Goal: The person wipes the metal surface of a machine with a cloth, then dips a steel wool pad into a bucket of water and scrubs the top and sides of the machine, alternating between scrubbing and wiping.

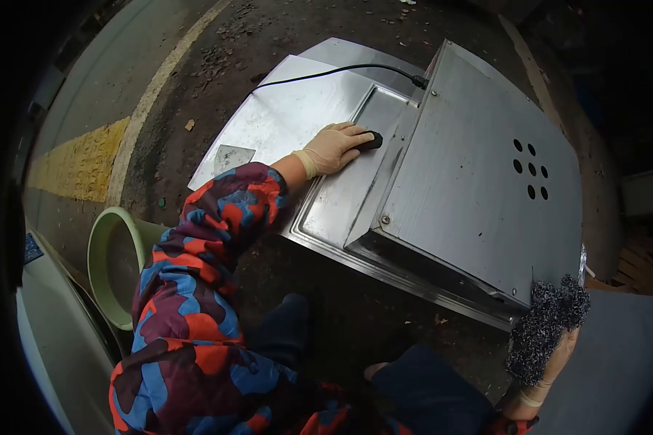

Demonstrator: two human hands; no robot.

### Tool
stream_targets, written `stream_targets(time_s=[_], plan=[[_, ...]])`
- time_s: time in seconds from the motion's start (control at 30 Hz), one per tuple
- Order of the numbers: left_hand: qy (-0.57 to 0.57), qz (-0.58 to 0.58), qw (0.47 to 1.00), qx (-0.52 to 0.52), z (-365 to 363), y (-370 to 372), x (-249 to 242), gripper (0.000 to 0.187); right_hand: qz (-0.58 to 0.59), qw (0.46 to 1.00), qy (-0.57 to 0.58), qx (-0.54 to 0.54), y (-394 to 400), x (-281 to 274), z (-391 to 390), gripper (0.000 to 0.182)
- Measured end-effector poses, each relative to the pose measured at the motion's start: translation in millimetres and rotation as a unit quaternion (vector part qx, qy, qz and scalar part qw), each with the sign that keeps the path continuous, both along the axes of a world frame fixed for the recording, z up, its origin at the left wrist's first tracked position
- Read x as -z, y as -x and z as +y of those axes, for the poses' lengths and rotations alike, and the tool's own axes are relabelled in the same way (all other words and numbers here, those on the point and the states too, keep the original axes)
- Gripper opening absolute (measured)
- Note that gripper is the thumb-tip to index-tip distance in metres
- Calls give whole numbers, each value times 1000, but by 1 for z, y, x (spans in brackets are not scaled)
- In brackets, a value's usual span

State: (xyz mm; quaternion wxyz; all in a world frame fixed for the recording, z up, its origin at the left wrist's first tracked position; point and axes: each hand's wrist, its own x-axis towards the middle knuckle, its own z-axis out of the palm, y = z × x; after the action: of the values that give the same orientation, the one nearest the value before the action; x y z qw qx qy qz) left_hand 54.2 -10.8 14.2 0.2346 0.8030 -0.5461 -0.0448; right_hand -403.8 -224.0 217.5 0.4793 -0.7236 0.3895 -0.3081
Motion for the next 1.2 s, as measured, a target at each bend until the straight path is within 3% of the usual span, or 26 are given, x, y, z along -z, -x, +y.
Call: stream_targets(time_s=[0.03, 0.13, 0.17, 0.27, 0.33, 0.4, 0.47, 0.53, 0.7, 0.8, 0.83, 0.87, 0.93, 1.0, 1.03, 1.07, 1.1, 1.13, 1.17, 1.2], plan=[[-81, -25, 996, -19, -20, -6, 4, 44, 1, 1000, 3, -1, -1, -2, -1, 34], [-119, -42, 992, -16, -63, -6, 13, 51, 39, 999, -6, -36, -8, -12, 5, 36], [-81, -70, 994, -20, -61, 1, 20, 49, 1, 1000, -9, -10, -11, -8, 10, 35], [-53, -76, 995, 36, -30, 18, 24, 48, -49, 993, -88, -55, -4, -9, 4, 35], [5, -54, 996, 78, 6, 41, 23, 48, -49, 994, -79, -56, 2, -7, -3, 34], [-67, -72, 987, 127, 41, 72, -12, 44, -47, 992, -88, -81, 0, -8, -3, 34], [-83, -22, 990, 114, 67, 99, -26, 44, -59, 990, -102, -71, -2, -8, 0, 34], [16, 15, 995, 99, 94, 123, -8, 44, -57, 992, -83, -71, 1, -5, -4, 34], [59, 132, 973, 182, 132, 130, -3, 51, -32, 996, -27, -78, 2, 0, -9, 33], [95, 133, 981, 103, 112, 105, -26, 50, -19, 996, -14, -85, 3, 1, -13, 34], [111, 105, 986, 62, 94, 94, -27, 49, 25, 995, 46, -89, 3, 0, -15, 33], [113, 79, 989, 46, 74, 78, -18, 49, 60, 991, 80, -89, 2, -3, -14, 32], [93, -2, 995, -23, 30, 58, 3, 46, 21, 996, 50, -71, -7, -11, -3, 32], [-68, -142, 984, -80, 0, 64, 12, 47, 25, 997, 55, -53, -4, -8, -2, 33], [-103, -27, 991, -76, -6, 84, -26, 49, 30, 996, 59, -52, -3, -8, -5, 33], [-48, 60, 994, -74, -17, 79, 10, 50, 29, 997, 60, -44, -3, -8, -6, 33], [54, 180, 982, -34, -24, 60, 82, 48, 6, 999, 15, -50, -2, -9, -6, 34], [154, 296, 943, 5, -26, 44, 130, 46, -20, 998, -29, -57, -2, -8, -7, 34], [154, 291, 944, 10, -18, 53, 103, 46, -28, 998, -23, -44, -2, -5, -8, 33], [57, 152, 987, 14, 2, 70, 77, 42, -33, 998, -23, -40, -3, -6, -7, 33]])
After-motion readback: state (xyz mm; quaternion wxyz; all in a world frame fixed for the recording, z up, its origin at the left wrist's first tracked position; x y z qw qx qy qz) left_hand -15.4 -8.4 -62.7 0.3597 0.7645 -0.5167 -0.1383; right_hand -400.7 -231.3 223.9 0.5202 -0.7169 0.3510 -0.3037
